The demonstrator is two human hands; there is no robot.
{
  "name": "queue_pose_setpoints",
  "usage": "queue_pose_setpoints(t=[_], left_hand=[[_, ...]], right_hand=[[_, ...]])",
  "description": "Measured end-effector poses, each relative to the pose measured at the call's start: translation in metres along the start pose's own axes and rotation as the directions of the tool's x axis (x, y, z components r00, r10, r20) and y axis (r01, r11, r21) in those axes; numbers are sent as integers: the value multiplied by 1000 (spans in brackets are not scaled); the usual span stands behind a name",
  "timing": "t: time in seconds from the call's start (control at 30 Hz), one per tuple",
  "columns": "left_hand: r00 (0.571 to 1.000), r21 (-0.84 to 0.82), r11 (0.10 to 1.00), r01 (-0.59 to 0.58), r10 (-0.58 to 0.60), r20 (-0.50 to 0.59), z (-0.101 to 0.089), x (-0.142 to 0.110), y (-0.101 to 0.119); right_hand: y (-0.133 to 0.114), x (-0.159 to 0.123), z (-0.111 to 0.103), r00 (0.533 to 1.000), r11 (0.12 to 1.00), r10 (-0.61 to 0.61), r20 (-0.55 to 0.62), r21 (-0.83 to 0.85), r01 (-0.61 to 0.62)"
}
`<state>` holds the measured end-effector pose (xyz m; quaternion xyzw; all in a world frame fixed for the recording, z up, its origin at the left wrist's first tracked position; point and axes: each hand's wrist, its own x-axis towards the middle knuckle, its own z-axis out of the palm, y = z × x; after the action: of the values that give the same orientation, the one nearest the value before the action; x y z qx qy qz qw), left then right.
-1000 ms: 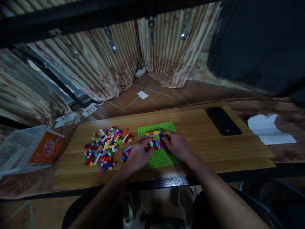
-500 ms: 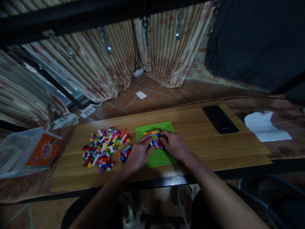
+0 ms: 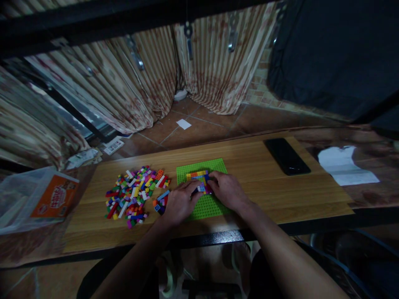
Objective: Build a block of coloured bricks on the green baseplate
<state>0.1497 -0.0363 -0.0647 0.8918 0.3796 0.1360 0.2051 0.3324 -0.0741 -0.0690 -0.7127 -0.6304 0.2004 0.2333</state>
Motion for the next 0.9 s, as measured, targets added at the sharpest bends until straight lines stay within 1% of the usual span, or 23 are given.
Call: queue_pose_setpoints(t=[0.2,0.47,0.67,0.77,0.9], left_hand=[[1000,-40,999,-29,29,0,5,-1,-3],[997,-164,986,-20,7,-78,8,-1,-7],[987,-330,944,-5,-49,-154,16,1,-9],[982,-394,919,10,-83,-168,20,0,-11],[975,-454,891,13,-113,-193,26,-2,-13]], right_hand=[[0,0,0,1000,1000,8,4,-15,-8],[0,1,0,1000,1000,3,-1,-15,-3],[0,-1,-1,1000,1000,-19,-13,-4,19],[1,-2,-1,999,999,-31,-12,8,31],[2,-2,-2,1000,1000,-23,4,-16,23]])
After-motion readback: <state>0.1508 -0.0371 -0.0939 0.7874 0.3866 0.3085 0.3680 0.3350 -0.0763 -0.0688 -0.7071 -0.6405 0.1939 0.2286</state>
